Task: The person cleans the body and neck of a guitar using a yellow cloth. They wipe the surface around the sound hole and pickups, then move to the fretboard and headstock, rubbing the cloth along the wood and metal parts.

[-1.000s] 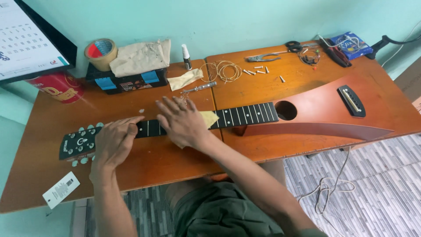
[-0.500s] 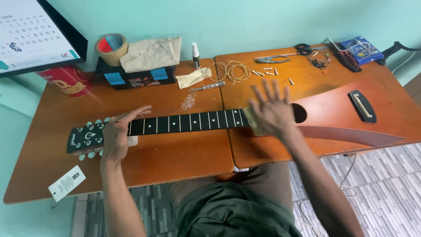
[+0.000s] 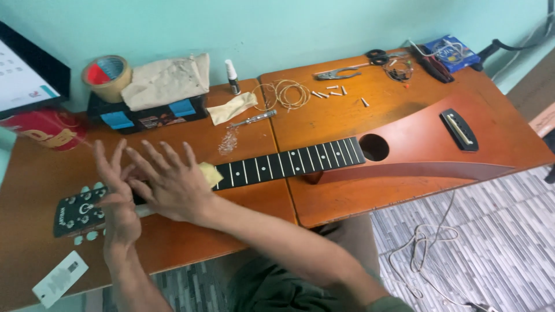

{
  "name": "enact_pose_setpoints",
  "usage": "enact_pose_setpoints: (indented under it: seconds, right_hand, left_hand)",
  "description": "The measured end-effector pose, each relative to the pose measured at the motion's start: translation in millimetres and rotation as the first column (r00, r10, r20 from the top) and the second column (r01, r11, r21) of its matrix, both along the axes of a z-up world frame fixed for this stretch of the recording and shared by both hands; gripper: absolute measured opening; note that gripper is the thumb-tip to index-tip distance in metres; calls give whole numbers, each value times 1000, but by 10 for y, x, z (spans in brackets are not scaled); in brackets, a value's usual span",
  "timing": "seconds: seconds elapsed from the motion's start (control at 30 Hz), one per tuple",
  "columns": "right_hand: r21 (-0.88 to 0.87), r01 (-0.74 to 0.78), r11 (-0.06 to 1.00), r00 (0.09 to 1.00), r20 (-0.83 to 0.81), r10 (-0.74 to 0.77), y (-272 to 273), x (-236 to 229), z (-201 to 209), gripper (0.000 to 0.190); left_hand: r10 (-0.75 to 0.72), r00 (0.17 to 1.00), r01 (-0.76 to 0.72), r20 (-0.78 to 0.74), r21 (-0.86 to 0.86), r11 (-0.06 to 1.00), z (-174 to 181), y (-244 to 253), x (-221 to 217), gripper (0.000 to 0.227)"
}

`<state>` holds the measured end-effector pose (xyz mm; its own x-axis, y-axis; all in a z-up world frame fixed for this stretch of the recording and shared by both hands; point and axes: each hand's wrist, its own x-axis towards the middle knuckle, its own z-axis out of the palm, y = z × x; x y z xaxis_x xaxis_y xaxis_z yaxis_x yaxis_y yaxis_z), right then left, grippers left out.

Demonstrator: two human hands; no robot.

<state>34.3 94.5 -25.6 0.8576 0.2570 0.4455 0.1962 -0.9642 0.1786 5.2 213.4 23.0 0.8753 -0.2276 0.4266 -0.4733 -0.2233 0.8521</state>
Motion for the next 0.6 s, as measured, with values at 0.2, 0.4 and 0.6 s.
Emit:
enact_pose_setpoints:
  seconds: [0.2, 0.4, 0.6]
  right_hand:
    - [155, -219, 963, 973, 104, 204, -1581, -108, -257, 71]
    - [-38, -3, 999, 1000, -3, 3, -3066, -357, -185, 58]
    - [-13, -125, 992, 992, 4, 125, -2440, -248, -8, 28]
  left_hand:
    - [123, 982, -162, 146, 289, 944, -146, 31, 104, 89]
    - [210, 958, -269, 194, 361, 893, -107, -6, 66, 97]
    - [180, 960, -248, 214, 349, 904, -176, 28, 118, 92]
